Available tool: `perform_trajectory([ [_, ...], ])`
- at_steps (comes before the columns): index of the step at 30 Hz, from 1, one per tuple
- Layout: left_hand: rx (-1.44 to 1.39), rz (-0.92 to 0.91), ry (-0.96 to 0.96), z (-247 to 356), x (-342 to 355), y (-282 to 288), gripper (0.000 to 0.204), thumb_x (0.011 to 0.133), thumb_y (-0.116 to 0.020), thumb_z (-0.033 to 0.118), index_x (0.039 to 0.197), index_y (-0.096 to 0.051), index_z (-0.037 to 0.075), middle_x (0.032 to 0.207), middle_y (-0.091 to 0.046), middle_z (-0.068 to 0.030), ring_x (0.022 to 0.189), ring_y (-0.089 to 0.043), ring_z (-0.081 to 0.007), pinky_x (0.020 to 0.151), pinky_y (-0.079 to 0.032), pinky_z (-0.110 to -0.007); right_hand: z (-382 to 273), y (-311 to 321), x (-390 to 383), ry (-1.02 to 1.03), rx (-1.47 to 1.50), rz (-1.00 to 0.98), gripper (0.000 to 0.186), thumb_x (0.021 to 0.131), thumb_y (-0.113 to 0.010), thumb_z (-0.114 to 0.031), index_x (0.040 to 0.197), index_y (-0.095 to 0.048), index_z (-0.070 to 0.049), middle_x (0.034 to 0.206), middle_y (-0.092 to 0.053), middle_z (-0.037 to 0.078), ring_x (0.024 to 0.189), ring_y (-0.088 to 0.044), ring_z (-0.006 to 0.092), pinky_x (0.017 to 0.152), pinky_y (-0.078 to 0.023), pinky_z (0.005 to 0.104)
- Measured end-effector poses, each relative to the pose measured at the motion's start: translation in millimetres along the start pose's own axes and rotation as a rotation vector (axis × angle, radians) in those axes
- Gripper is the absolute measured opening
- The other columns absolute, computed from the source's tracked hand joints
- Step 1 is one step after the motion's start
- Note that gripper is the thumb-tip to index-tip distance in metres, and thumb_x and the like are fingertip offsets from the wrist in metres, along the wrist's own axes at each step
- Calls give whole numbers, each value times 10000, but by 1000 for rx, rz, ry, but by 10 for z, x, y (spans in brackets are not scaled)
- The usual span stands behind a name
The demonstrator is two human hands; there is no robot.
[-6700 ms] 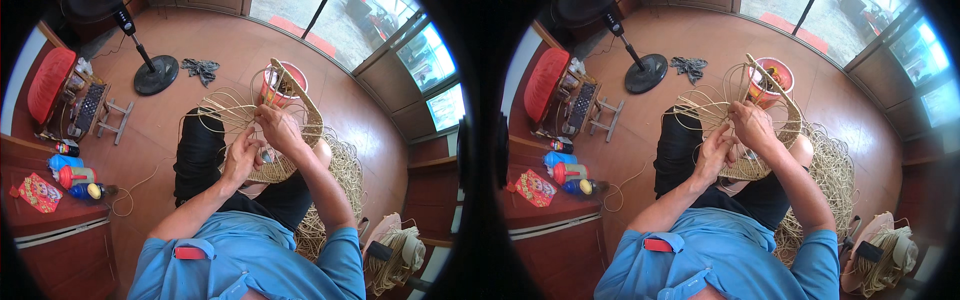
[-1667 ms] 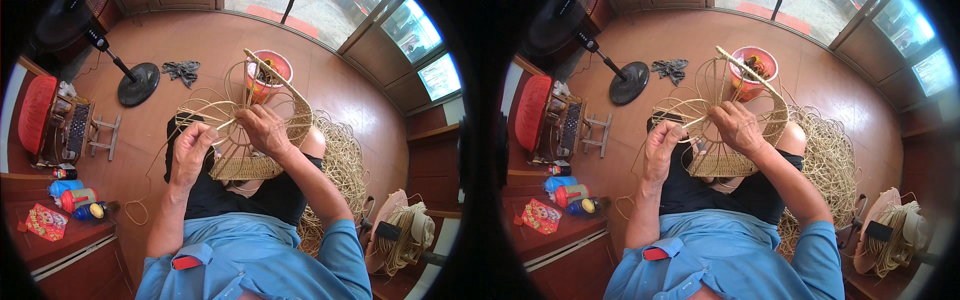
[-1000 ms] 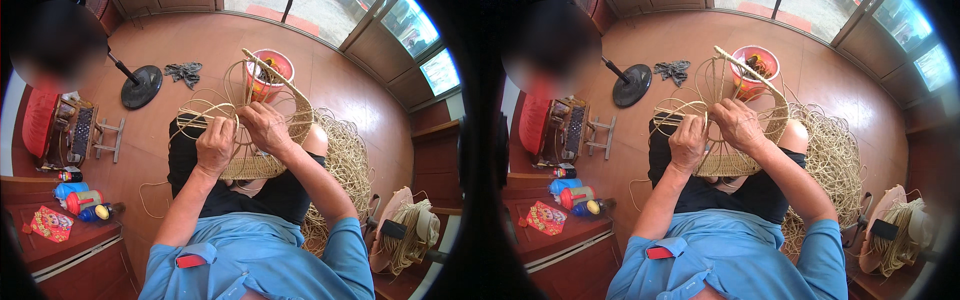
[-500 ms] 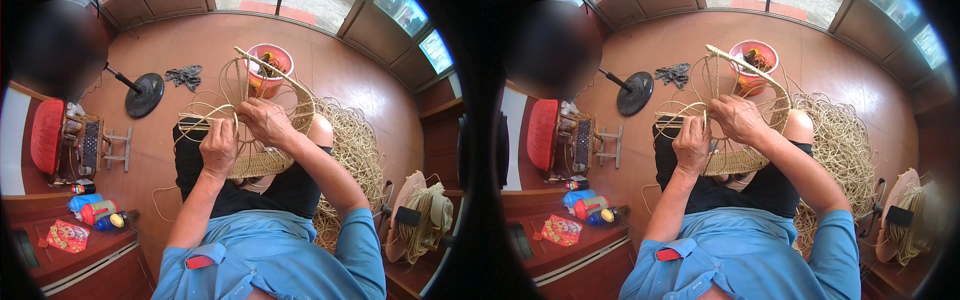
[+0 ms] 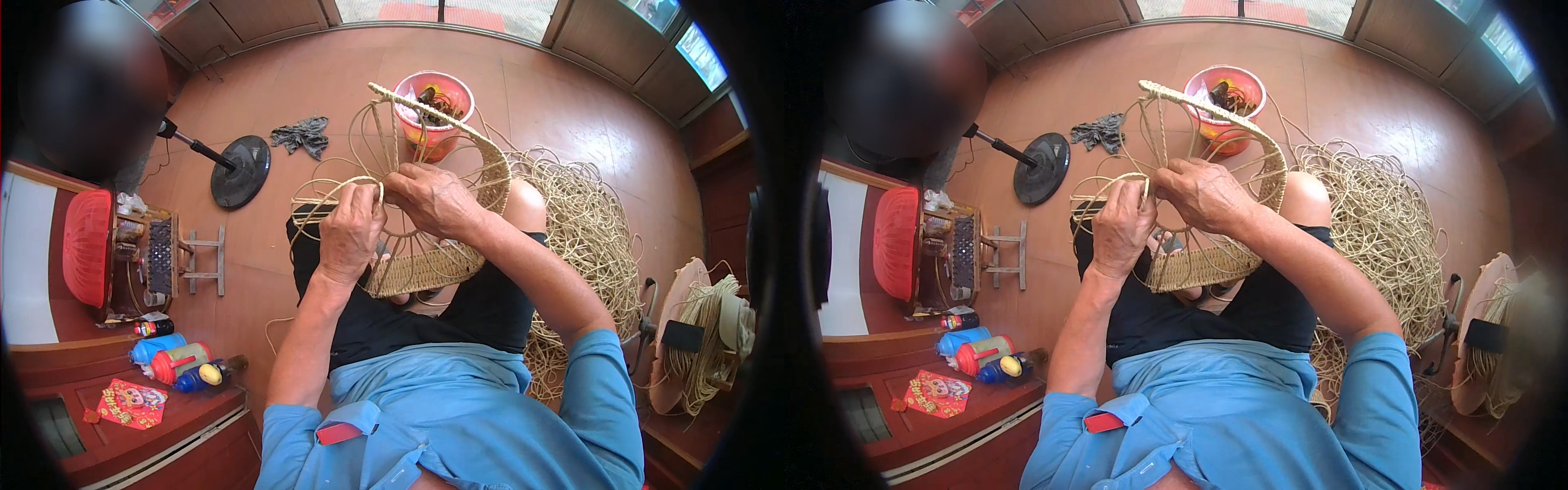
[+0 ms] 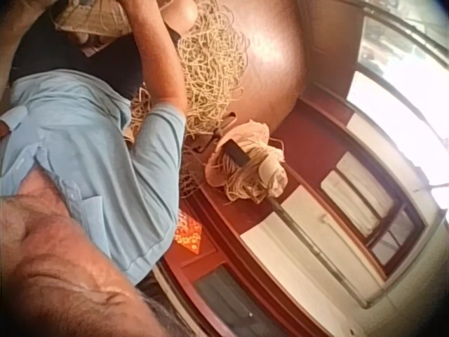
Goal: Weaving a basket using long flexible natural fibers.
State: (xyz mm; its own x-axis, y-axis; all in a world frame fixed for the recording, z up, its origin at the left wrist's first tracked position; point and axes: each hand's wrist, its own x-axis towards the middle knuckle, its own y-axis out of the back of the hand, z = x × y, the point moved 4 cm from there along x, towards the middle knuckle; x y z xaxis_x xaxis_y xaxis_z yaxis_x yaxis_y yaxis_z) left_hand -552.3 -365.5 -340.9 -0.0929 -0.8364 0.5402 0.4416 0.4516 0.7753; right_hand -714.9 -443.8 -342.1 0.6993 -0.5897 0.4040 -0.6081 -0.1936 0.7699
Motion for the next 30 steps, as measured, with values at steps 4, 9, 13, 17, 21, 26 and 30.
perform_trajectory([
  [4,-130,-53,124,-49,95,18,154,1007,-726,105,1129,-642,66,1042,-684,-157,885,-738,-382,747,-608,-475,6,-17,-2,19,-4,24,173,1054,-706,-218,1163,-693,-84,1018,-705,141,979,-732,399,843,-596,527],
  [9,-264,-157,245,-139,218,101,132,1010,-714,133,1056,-670,17,1010,-722,-198,962,-719,-431,843,-569,-523,-14,-41,2,-7,-24,43,186,1053,-702,-234,1162,-698,-83,995,-703,137,954,-735,381,831,-598,523],
  [13,-259,-239,280,-182,260,122,152,1009,-703,142,1068,-702,2,999,-734,-189,942,-726,-380,843,-562,-478,-53,-79,6,-41,-104,82,184,1034,-712,-247,1139,-705,-96,970,-700,132,923,-732,365,810,-596,515],
  [17,-357,-299,461,-248,200,125,134,1028,-735,131,1074,-715,7,937,-731,-79,864,-709,-161,791,-557,-340,-103,-97,-23,-42,-139,137,172,1023,-717,-250,1122,-706,-109,956,-696,128,910,-725,360,801,-593,509],
  [21,-1043,-225,635,-334,73,391,123,1039,-801,125,1026,-705,49,849,-618,89,742,-515,27,636,-407,-198,-113,-97,-33,-63,-127,168,160,1020,-721,-245,1103,-690,-112,947,-689,123,910,-714,359,801,-591,509],
  [26,-770,-298,700,-570,-286,1061,126,1058,-783,157,1042,-717,50,829,-590,101,708,-487,15,621,-366,-201,-104,-80,-21,-78,-62,172,180,1027,-711,-231,1134,-640,-104,957,-689,124,924,-713,365,832,-587,506],
  [30,-470,-35,737,-1038,-677,1774,149,1099,-746,226,1089,-750,78,800,-553,129,685,-434,26,592,-308,-195,-54,-81,-14,-178,2,142,226,1027,-705,-229,1165,-586,-96,1000,-699,132,960,-725,367,851,-584,506],
])
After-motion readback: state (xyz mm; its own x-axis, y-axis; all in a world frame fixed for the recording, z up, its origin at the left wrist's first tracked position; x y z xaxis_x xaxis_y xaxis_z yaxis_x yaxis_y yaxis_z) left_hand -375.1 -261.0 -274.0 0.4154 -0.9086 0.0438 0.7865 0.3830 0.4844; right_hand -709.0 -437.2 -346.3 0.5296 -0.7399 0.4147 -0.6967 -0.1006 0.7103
